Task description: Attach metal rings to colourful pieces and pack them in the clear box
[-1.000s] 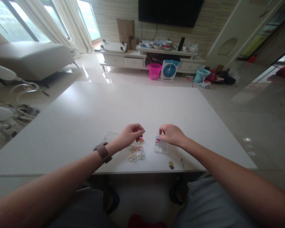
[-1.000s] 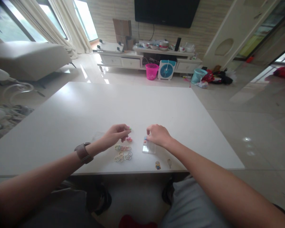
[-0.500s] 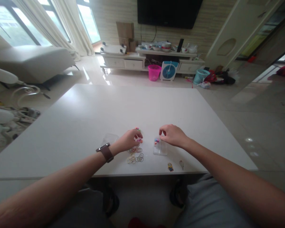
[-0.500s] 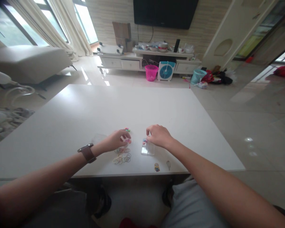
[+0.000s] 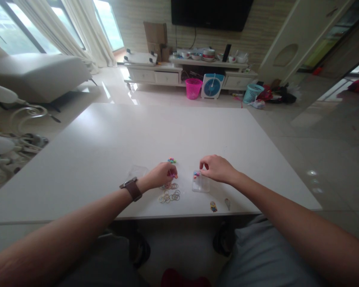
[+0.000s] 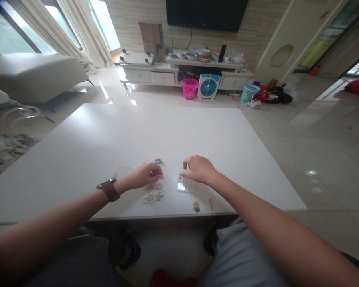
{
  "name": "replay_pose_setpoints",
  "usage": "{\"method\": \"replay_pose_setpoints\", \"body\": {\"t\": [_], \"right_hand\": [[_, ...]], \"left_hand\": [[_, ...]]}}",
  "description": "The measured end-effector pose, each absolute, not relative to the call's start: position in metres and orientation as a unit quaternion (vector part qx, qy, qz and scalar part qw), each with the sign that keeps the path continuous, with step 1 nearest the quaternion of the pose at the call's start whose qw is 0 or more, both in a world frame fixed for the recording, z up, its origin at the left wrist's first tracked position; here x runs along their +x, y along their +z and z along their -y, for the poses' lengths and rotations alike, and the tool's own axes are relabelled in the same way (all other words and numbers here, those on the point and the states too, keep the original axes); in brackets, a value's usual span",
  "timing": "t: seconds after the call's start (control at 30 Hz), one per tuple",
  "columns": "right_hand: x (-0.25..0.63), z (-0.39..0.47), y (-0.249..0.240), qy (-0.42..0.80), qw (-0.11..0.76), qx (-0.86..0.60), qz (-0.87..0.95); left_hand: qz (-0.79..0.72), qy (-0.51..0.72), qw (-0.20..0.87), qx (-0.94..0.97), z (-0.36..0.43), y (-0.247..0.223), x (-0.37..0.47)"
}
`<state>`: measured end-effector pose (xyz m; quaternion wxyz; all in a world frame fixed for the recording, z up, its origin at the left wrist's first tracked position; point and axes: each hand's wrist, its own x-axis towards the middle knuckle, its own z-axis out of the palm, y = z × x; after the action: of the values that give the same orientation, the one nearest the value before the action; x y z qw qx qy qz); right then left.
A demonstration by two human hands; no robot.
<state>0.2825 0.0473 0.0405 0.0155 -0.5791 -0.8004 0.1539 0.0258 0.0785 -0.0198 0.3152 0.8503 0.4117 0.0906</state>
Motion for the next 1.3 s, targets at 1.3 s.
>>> {"method": "replay_pose_setpoints", "body": {"t": [1.3], "right_hand": [[0.264,-0.034,0.040,0.262,0.245,-0.372,0.856]], "left_hand": [[-0.369,0.303,0.675,0.562,-0.049,0.021,0.051]]}}
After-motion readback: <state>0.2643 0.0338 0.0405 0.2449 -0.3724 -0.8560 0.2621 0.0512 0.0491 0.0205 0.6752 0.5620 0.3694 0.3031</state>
